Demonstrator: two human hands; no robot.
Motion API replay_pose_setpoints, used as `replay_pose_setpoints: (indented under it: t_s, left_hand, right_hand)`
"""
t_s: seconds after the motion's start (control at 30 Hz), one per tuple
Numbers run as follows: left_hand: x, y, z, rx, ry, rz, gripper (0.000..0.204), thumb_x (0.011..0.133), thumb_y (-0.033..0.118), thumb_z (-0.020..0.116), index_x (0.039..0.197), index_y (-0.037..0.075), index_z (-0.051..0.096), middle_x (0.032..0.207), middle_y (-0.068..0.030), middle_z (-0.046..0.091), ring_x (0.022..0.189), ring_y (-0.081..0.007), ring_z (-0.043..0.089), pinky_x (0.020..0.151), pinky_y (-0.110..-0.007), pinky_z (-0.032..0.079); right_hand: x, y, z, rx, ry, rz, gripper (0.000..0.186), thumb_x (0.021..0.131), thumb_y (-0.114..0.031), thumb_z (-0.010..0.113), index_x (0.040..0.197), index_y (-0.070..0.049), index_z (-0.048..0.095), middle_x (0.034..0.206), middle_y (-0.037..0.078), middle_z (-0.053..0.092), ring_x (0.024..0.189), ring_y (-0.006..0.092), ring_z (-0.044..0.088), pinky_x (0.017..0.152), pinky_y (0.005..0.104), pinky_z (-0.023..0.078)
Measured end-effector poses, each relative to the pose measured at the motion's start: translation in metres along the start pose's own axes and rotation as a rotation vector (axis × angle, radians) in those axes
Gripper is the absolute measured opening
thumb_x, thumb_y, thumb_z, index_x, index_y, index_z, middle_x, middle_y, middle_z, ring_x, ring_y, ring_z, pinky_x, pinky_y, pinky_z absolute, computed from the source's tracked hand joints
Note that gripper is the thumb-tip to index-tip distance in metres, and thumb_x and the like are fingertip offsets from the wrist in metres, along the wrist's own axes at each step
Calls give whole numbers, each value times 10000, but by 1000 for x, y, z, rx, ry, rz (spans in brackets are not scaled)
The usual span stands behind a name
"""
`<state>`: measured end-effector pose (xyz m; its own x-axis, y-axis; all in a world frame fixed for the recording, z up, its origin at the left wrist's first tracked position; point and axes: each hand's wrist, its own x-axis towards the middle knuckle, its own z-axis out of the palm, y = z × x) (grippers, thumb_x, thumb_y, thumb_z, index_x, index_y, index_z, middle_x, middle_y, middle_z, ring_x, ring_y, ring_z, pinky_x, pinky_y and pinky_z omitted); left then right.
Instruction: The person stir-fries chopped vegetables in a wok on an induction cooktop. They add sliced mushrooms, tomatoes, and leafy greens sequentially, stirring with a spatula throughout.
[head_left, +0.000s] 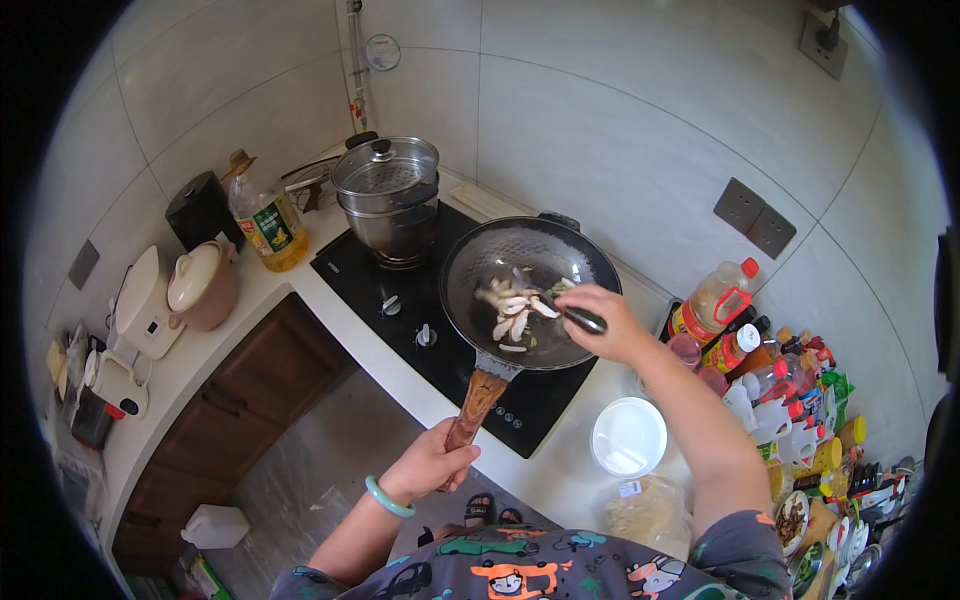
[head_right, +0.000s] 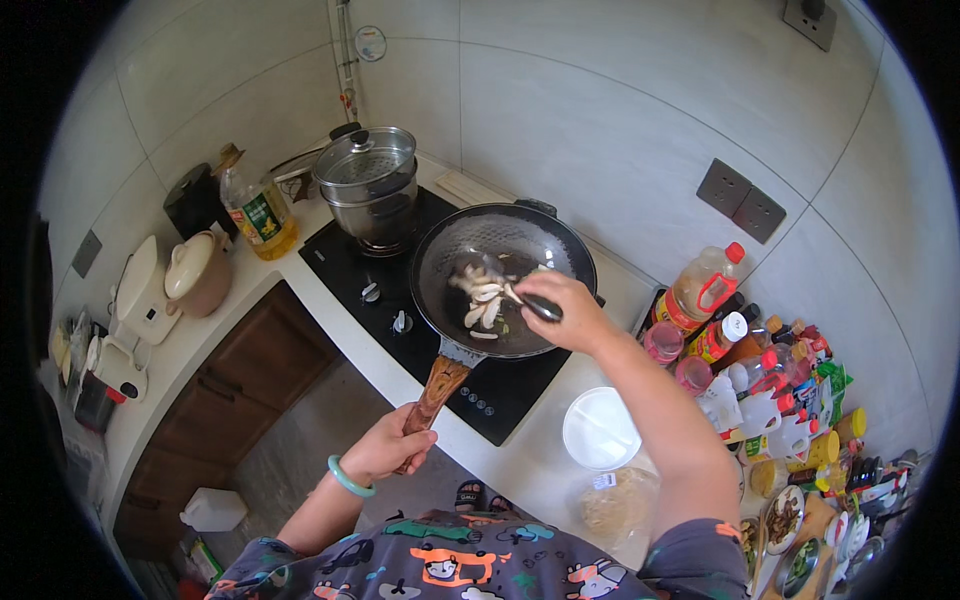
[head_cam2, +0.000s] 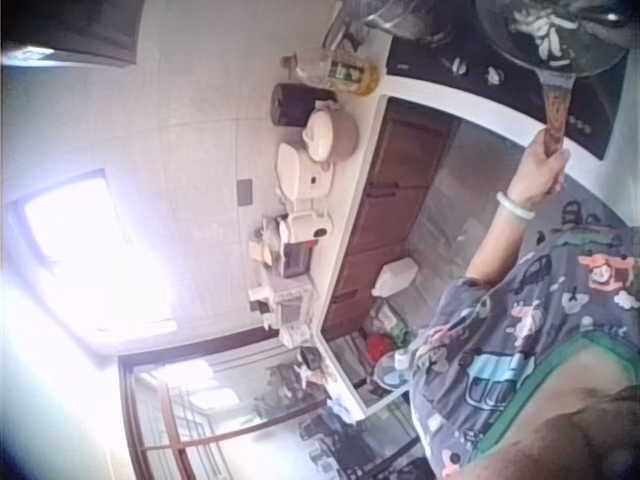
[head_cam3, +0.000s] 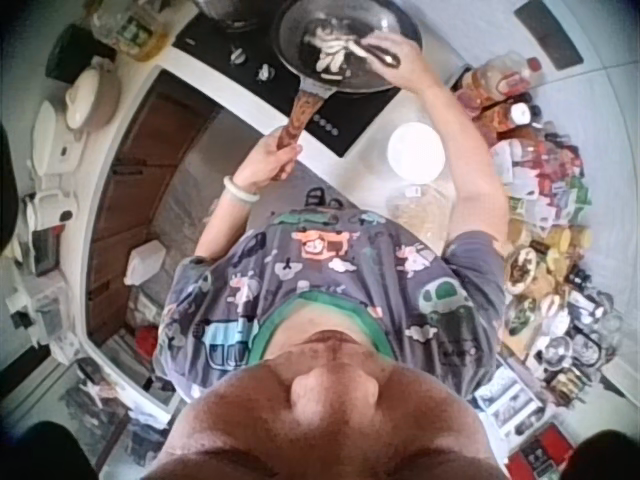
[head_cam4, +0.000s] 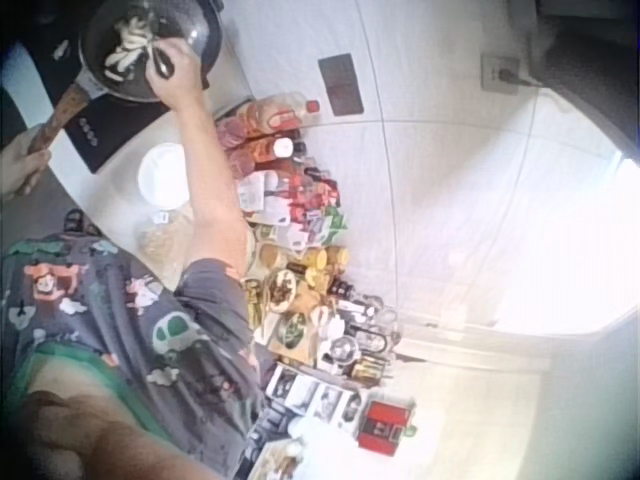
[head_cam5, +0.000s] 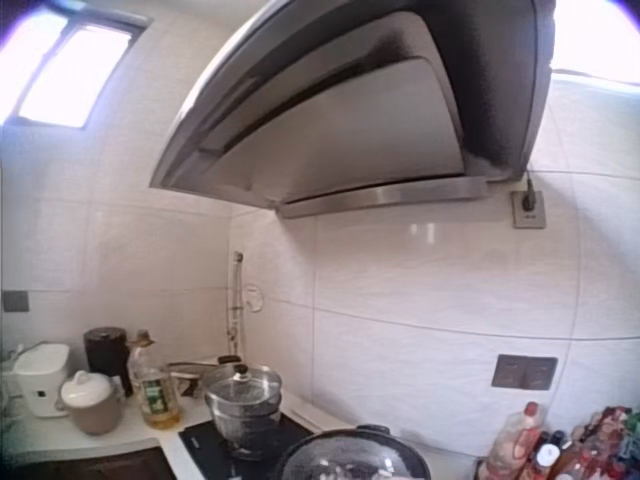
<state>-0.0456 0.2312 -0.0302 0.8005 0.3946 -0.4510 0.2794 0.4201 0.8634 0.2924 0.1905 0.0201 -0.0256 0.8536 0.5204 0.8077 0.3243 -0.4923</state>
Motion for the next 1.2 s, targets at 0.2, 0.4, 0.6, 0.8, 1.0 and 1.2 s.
replay_pose_setpoints:
  t_s: [0.2,0.4,0.6,0.8,1.0,1.2]
  left_hand:
    - [-3,-2,-3,10,14,-11,208,941,140,601,1077,57,468,646,22,511,499,-56,471,427,-210,379]
    - [2,-2,-1,22,9,-11,214,941,150,604,1076,59,465,659,20,514,507,-62,482,433,-209,391]
    - [0,3,-2,40,-15,-11,225,943,155,604,1081,53,460,671,8,524,512,-67,489,436,-210,398]
    - [3,-4,-7,37,-29,-7,299,942,203,607,1151,56,452,661,13,526,513,-57,492,436,-196,411]
    - [1,-2,-8,28,-37,6,266,945,179,604,1118,50,450,671,7,526,516,-67,500,451,-209,427]
    - [0,1,-4,21,-43,21,231,952,182,600,1091,62,458,679,15,520,526,-64,500,453,-208,416]
  right_hand:
    - [-22,-96,-75,-22,-341,-30,300,781,-78,714,1078,-77,671,1103,151,638,971,323,648,851,378,529]
    - [-37,-85,-62,-61,-376,-11,299,790,-68,710,1083,-87,656,1120,164,630,1009,325,635,843,381,538]
    - [-21,-14,-35,-273,-167,-43,306,784,-78,715,1083,-80,651,1140,179,622,1047,346,618,879,399,532]
    - [-31,-43,-40,-335,-254,95,309,765,-73,722,1067,-76,661,1121,171,635,1034,329,629,868,393,534]
    - [-25,-118,-71,-120,-340,114,228,771,-52,709,997,-62,690,1047,155,673,979,316,655,854,382,534]
    - [-19,-69,-34,-213,-74,111,229,767,-46,705,995,-44,686,1004,152,685,964,305,660,830,372,536]
